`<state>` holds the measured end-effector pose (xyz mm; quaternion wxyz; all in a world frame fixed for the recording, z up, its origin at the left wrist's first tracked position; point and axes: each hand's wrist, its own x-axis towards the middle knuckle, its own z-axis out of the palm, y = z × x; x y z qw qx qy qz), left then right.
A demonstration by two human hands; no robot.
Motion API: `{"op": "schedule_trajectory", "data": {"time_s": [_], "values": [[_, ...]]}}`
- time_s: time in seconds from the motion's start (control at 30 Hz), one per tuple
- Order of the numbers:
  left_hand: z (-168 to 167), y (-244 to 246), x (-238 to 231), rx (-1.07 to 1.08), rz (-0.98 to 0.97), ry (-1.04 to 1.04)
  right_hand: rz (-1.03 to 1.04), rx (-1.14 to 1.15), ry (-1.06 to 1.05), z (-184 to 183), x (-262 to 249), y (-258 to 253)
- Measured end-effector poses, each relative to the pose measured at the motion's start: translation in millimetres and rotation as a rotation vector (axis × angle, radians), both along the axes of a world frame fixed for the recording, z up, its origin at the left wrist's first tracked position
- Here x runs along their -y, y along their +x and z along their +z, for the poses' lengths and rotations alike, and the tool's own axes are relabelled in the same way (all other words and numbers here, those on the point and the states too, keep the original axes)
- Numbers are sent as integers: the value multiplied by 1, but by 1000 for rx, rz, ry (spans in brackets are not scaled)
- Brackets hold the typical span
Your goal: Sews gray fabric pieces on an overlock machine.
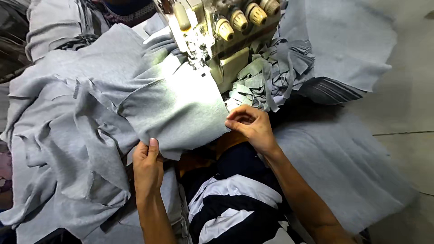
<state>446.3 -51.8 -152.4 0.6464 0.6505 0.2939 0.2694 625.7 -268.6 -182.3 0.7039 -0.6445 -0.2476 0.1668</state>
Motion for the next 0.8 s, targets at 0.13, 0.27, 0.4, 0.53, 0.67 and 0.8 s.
{"op": "schedule_trajectory", "data": {"time_s": [0.13,0.27,0.4,0.53,0.67,0.8], "values": [[-1,-3,-5,89,-144,-241,-72,69,66,-10,-7,-6],[-10,3,-9,163,-123,-373,-125,85,95,-15,-13,-10],[-3,12,-16,166,-119,-324,-172,142,108,-12,-21,-2],[19,37,-35,138,3,-231,-202,223,104,0,-44,17],[35,59,-68,220,-98,-152,-275,376,5,17,-63,29],[50,86,-96,237,-170,-158,-332,454,-122,25,-71,30]]}}
